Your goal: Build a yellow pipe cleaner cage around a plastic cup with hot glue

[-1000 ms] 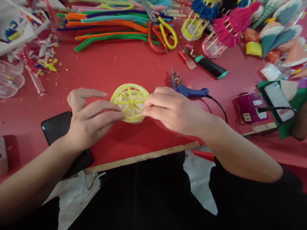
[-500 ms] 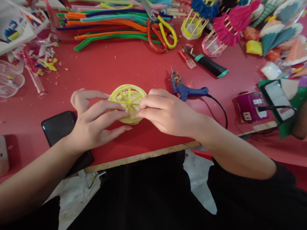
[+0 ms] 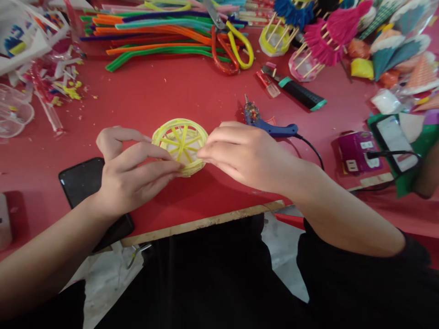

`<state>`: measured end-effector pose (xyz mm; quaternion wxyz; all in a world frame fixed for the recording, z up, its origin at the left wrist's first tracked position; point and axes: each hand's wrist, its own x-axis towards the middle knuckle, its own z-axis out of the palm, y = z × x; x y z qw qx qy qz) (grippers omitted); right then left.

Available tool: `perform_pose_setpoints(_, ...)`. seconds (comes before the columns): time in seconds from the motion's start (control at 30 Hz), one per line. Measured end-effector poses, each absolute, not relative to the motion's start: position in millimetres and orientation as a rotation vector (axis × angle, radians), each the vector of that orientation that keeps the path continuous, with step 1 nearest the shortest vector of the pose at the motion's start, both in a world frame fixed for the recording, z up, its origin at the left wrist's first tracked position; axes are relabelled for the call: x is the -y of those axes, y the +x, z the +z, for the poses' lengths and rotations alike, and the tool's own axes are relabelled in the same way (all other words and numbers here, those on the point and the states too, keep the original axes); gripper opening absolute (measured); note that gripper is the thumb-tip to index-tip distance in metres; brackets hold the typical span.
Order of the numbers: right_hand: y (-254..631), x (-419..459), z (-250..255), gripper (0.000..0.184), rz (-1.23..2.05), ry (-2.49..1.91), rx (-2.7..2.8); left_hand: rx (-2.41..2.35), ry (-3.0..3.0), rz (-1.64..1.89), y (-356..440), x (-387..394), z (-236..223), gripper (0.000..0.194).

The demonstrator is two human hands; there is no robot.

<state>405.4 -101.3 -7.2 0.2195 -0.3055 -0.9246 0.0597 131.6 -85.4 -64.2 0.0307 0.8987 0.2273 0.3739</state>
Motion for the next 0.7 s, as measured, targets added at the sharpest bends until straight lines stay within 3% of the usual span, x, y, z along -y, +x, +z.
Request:
perform_pose_setpoints(0.3,401.1,103.1,-11.4,0.022,0.071,-0.807,2.560,-0.721,2.791,1.192,134.3,86.9,-62.6,0.013)
perform_pose_setpoints(0.7,406.5,109.0,-26.6,0.014,-0.283,-0.696,2.521,-0.754,2.794,1.177,136.0,88.0,-63.2,0.013)
